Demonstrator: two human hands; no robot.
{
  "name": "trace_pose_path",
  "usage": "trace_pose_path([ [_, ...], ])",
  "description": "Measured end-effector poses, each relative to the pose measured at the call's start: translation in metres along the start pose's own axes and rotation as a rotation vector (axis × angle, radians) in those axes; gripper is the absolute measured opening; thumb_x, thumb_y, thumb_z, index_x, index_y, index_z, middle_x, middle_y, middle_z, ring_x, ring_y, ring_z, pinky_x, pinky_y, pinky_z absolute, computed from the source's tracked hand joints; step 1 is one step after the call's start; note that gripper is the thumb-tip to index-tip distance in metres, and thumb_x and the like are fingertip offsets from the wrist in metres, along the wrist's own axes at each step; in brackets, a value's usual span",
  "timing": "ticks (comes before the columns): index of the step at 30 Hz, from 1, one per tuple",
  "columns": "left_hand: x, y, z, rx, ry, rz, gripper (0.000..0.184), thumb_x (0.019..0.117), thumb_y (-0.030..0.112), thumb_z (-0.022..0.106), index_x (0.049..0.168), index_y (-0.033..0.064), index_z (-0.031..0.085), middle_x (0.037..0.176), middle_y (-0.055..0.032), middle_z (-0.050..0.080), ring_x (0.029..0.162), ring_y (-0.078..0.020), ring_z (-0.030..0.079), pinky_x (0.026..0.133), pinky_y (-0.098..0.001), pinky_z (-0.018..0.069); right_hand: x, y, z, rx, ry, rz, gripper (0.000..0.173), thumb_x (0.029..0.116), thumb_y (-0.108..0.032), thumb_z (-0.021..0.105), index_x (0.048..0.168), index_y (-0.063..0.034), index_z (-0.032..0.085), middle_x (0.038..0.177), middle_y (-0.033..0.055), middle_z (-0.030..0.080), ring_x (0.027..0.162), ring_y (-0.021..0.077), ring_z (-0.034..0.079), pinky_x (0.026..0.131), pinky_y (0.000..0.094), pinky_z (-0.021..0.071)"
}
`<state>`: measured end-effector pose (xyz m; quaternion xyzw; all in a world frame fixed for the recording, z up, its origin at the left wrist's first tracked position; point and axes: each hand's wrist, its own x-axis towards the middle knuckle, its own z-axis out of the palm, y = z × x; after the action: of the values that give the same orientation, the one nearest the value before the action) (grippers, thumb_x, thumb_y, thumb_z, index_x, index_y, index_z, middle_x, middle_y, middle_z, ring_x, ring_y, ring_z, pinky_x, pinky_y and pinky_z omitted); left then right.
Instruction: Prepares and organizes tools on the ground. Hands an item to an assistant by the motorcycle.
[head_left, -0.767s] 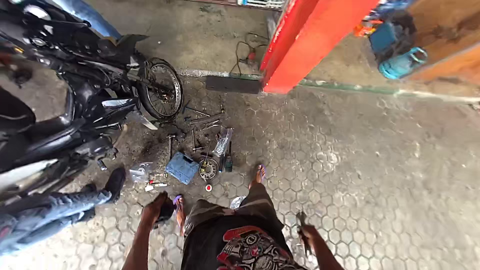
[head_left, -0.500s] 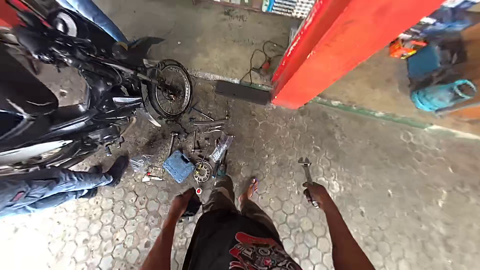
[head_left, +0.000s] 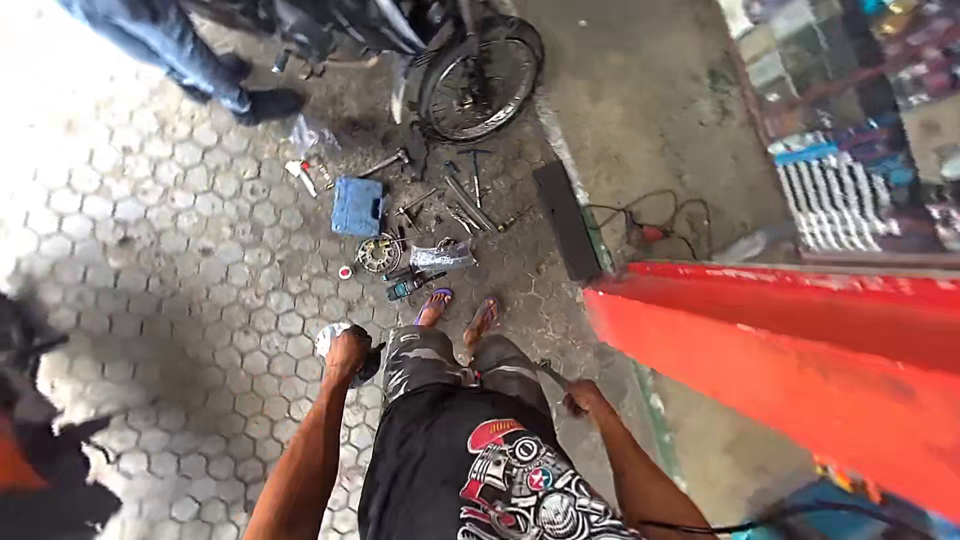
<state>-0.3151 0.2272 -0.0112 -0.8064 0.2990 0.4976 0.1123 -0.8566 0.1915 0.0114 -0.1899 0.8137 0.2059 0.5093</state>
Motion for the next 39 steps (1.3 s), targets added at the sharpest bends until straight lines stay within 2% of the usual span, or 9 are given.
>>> trace_pose_path([
  [4,-0.003,0.004,0.032,0.131,0.051,-0.108,0.045,0.099,0.045,0.053,0.114,0.0058,0.07,0.116,-0.0236,0.07,0.112,-0.0445,0.067,0.089,-0.0675,0.0517,0.056,-0.11,-0.043,-0.438,0.085,-0.176,0.047,0.1092,-0.037,0.048,0.124,0.0051,0.061,0.095,0.0183,0.07,0.074,0.0253,0.068,0.072,0.0438,0.058],
  [7,0.03,0.015,0.059,0.24,-0.031,-0.112,0.055,0.1001,0.053,0.052,0.122,0.0052,0.066,0.121,-0.0233,0.069,0.115,-0.0432,0.066,0.092,-0.0656,0.0508,0.093,-0.202,-0.038,-0.64,0.086,-0.273,0.049,0.1095,-0.032,0.045,0.14,0.0053,0.054,0.122,0.0276,0.066,0.103,0.0375,0.069,0.092,0.0538,0.0556],
  [17,0.313,0.056,0.179,0.474,0.135,0.099,0.089,0.0793,0.018,0.084,0.156,0.0092,0.04,0.154,-0.0218,0.043,0.127,-0.0478,0.053,0.086,-0.0592,0.0552,0.322,-0.411,0.125,-0.195,0.048,-0.532,0.041,0.1118,-0.026,0.042,0.145,-0.0017,0.046,0.108,0.0182,0.067,0.083,0.0239,0.068,0.076,0.0392,0.0577],
  [22,0.364,0.042,0.211,0.571,0.216,0.209,0.042,0.0854,0.007,0.074,0.126,0.0023,0.061,0.117,-0.0198,0.065,0.114,-0.0406,0.061,0.084,-0.0524,0.054,0.43,-0.442,0.199,-0.123,0.002,-0.622,0.037,0.1127,-0.026,0.041,0.14,-0.0016,0.048,0.095,0.015,0.066,0.074,0.0218,0.066,0.069,0.0381,0.0571],
  [24,0.369,0.034,0.22,0.587,0.278,0.251,0.033,0.085,0.008,0.073,0.117,0.0039,0.066,0.106,-0.0171,0.067,0.106,-0.0383,0.064,0.078,-0.0509,0.055,0.441,-0.442,0.209,-0.427,0.147,-0.672,0.041,0.1101,-0.027,0.048,0.139,0.0021,0.053,0.113,0.017,0.068,0.097,0.0228,0.069,0.086,0.0398,0.0566],
  [26,0.371,0.033,0.222,0.609,0.291,0.237,0.037,0.0793,0.015,0.08,0.113,0.0068,0.068,0.103,-0.0135,0.068,0.104,-0.0358,0.065,0.076,-0.0494,0.0558,0.414,-0.451,0.224,-0.786,0.262,-0.809,0.052,0.1036,-0.032,0.058,0.139,0.0065,0.056,0.138,0.0263,0.06,0.131,0.036,0.058,0.111,0.0535,0.0443],
  [29,0.377,0.03,0.22,0.598,0.317,0.226,0.045,0.0722,0.031,0.085,0.11,0.0124,0.069,0.099,-0.008,0.071,0.1,-0.0312,0.067,0.078,-0.0493,0.0546,0.357,-0.446,0.265,-0.927,0.019,-1.27,0.045,0.1013,-0.036,0.064,0.127,0.0008,0.063,0.122,0.0239,0.068,0.113,0.0375,0.067,0.101,0.0576,0.0534],
  [32,0.371,0.028,0.226,0.527,0.33,0.223,0.052,0.0711,0.042,0.085,0.11,0.0124,0.069,0.099,-0.0085,0.071,0.101,-0.032,0.067,0.081,-0.052,0.0539,0.322,-0.394,0.317,-1.321,-0.231,-1.483,0.071,0.0934,-0.051,0.07,0.148,-0.0095,0.053,0.139,0.0192,0.062,0.131,0.0375,0.057,0.112,0.0613,0.0419],
  [39,0.316,0.067,0.262,0.343,0.201,0.106,0.065,0.0802,0.052,0.077,0.117,0.0008,0.063,0.114,-0.0206,0.068,0.11,-0.0406,0.065,0.087,-0.0595,0.0518,0.335,-0.405,0.3,-1.647,-0.092,-1.876,0.032,0.1023,-0.018,0.057,0.132,-0.0091,0.064,0.119,0.0257,0.067,0.117,0.0451,0.062,0.107,0.0635,0.0421],
])
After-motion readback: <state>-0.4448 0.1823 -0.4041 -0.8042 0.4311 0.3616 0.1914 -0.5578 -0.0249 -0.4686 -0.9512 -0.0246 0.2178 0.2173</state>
